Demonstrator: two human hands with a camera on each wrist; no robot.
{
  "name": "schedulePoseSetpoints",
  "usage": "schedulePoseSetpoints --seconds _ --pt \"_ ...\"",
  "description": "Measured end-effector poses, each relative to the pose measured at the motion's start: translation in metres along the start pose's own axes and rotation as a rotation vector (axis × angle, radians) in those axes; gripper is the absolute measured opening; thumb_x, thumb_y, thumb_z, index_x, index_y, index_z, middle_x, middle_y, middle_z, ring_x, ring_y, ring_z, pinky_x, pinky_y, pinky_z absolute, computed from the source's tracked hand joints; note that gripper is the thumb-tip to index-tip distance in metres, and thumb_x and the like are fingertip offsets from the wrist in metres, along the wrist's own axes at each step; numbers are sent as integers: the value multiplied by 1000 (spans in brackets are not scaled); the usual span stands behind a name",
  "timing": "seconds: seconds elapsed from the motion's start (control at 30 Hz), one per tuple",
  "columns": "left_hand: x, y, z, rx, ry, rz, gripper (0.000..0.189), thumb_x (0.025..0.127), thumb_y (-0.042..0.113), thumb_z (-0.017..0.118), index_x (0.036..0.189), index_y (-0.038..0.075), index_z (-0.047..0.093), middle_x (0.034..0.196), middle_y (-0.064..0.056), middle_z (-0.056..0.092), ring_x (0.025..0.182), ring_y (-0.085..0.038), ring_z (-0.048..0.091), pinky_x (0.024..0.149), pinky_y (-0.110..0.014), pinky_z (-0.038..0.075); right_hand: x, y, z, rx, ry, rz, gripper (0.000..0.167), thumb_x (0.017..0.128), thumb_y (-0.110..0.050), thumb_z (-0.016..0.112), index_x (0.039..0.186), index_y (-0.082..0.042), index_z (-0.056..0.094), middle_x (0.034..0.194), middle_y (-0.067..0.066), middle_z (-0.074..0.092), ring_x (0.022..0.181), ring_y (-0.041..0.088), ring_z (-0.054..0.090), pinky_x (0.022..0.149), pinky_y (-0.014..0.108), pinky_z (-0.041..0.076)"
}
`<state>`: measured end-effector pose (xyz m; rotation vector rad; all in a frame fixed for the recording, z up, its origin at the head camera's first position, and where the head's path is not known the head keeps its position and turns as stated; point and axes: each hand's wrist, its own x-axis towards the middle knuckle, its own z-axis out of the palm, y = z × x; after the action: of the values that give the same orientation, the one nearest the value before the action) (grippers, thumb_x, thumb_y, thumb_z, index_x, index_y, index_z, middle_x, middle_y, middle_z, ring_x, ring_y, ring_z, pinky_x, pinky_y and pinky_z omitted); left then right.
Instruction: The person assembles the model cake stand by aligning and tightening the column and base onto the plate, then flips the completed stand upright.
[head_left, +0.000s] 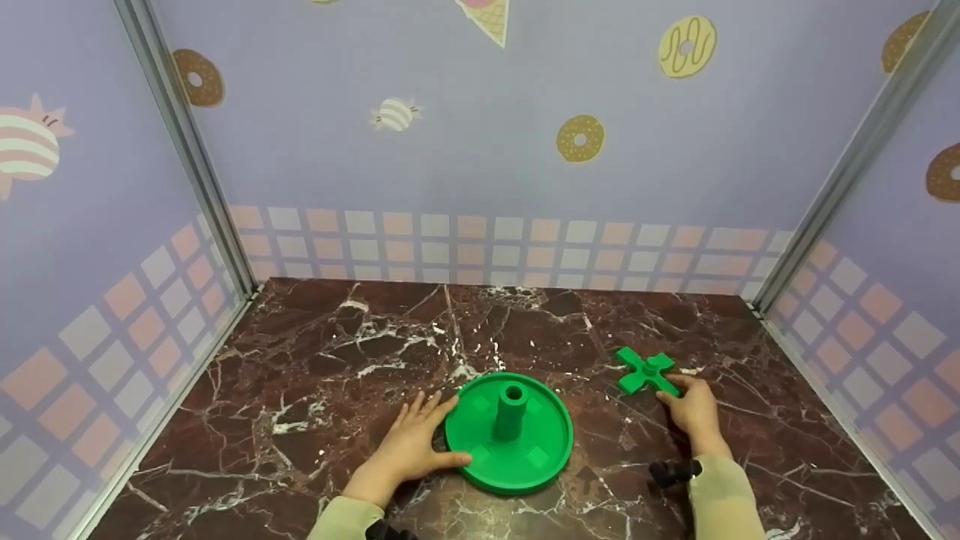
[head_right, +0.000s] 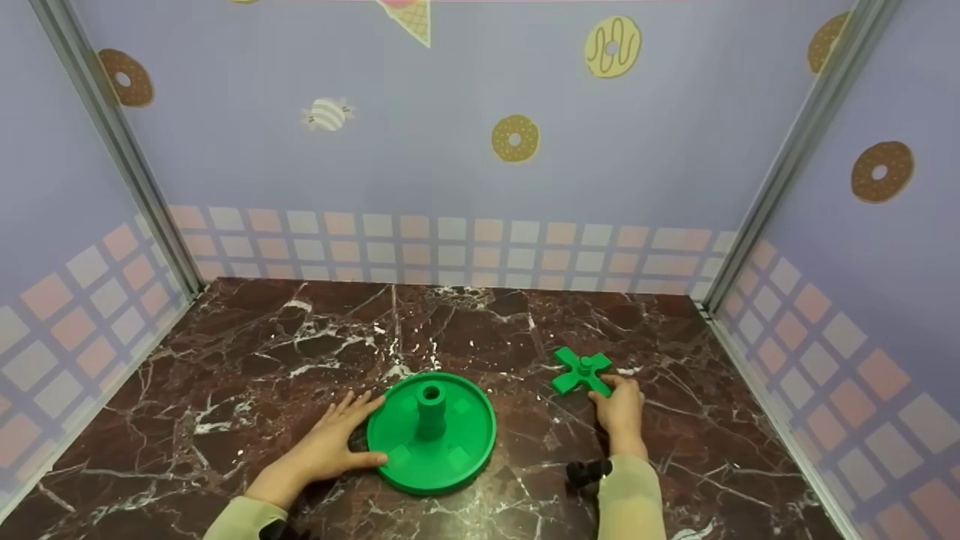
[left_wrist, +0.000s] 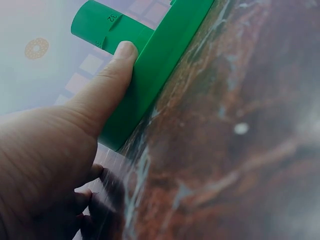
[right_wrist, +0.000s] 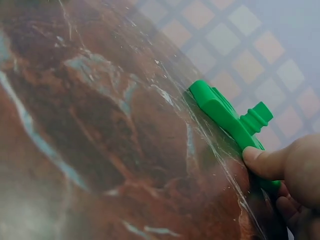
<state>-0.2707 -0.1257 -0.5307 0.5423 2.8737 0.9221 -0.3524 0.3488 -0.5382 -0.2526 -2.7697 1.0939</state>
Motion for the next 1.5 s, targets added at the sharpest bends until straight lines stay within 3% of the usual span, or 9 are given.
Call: schedulePoseSetpoints --seconds 0.27,0.5,0.9,1.17,1.27,1.5 --pt "0 0 1 1 -3 -1 104 79 64 79 161 15 37 167 -25 29 157 -50 15 129 -66 12 -4 0 0 -14 40 -56 42 97 -6 68 134 12 61 136 37 58 130 55 51 113 64 41" --pt "-1 -1 2 6 6 2 105 78 64 79 161 14 37 166 -27 30 157 -51 16 128 -66 12 -13 -16 -8 -35 41 -128 42 98 -7 68 136 8 60 134 37 54 130 54 50 112 66 40" --pt "0 -1 1 10 0 2 106 79 65 78 161 15 36 166 -27 30 157 -50 16 128 -66 12 -35 -50 -13 -37 103 -387 36 94 -1 72 129 4 67 121 24 60 108 41 64 93 56 56" --pt "0 -1 0 -11 0 -1 105 79 63 79 161 14 36 167 -26 29 157 -50 14 129 -66 11 -53 -71 -9 38 144 -539 34 88 3 76 121 5 70 114 18 66 101 36 70 86 48 62" --pt "0 -1 0 -18 -3 -3 104 80 63 79 161 14 36 167 -26 29 158 -50 14 129 -66 10 -60 -79 -8 77 137 -560 33 87 4 76 120 4 71 114 15 69 99 30 70 83 40 64" --pt "-1 0 0 -14 4 5 105 79 64 79 161 14 37 166 -26 29 157 -50 15 129 -67 10 -72 -96 -9 157 67 -519 27 92 1 72 119 -2 74 115 12 71 91 11 68 74 22 59"
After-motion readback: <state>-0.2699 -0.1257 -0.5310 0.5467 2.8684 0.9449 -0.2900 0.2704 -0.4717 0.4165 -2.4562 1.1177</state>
